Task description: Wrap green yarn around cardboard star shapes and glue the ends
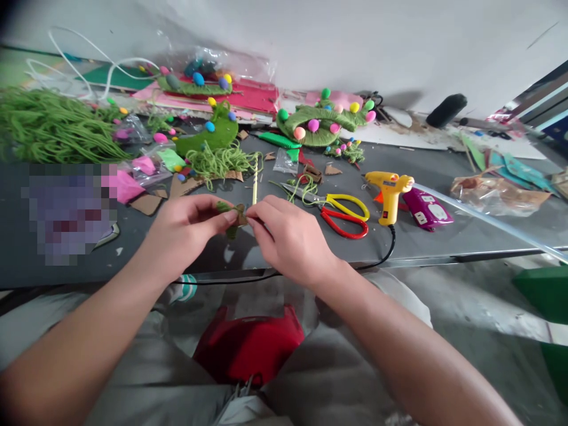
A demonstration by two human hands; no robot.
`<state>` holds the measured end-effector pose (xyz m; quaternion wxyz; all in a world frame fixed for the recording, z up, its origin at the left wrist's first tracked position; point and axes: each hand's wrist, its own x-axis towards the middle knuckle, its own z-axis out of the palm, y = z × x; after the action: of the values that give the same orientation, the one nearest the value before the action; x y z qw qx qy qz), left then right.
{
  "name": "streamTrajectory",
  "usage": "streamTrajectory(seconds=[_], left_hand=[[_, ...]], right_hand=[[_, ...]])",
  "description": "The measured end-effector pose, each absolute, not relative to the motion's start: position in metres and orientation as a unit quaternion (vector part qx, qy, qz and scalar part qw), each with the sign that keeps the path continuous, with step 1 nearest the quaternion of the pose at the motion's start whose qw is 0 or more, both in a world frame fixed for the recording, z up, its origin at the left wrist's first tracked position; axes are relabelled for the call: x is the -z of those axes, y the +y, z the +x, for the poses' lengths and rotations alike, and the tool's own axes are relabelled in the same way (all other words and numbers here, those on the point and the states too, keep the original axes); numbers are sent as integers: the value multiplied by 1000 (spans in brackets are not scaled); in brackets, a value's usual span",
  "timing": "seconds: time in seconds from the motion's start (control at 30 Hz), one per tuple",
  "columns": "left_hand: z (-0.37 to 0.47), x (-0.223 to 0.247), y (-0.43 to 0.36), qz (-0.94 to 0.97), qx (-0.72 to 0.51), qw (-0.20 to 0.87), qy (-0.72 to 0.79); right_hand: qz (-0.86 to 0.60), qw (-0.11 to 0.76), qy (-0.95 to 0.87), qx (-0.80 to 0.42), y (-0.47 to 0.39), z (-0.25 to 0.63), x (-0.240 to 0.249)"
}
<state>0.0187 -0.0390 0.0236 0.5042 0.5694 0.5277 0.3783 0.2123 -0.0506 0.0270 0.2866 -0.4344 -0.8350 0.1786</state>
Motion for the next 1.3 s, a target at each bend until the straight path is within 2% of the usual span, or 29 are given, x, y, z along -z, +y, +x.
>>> streamTrajectory(seconds=[0.13, 0.27, 0.37, 0.57, 0.77, 1.03, 1.17, 1.3], left_hand=[[18, -30, -40, 566, -365, 544, 500], [18, -33, -44, 609, -273, 575, 473], [19, -30, -47, 646, -216, 555, 477], [21, -19, -49, 670, -200, 526, 483], [22, -11, -50, 671, -200, 496, 513], [25, -16, -45, 649, -287, 466, 529], [23, -21, -43, 596, -357, 486, 531], [22, -26, -43, 576, -368, 517, 516]], right_hand=[[-410, 292, -836, -218, -45, 219, -27], [-362, 253, -863, -244, -36, 228, -26], [-350, 204, -890, -208, -32, 232, -25], [-383, 135, -908, -106, -37, 223, -31], [-413, 158, -889, -117, -44, 221, -37], [-451, 226, -838, -208, -53, 215, -34], [-449, 255, -832, -201, -57, 217, -32], [-454, 280, -816, -221, -56, 220, -29]])
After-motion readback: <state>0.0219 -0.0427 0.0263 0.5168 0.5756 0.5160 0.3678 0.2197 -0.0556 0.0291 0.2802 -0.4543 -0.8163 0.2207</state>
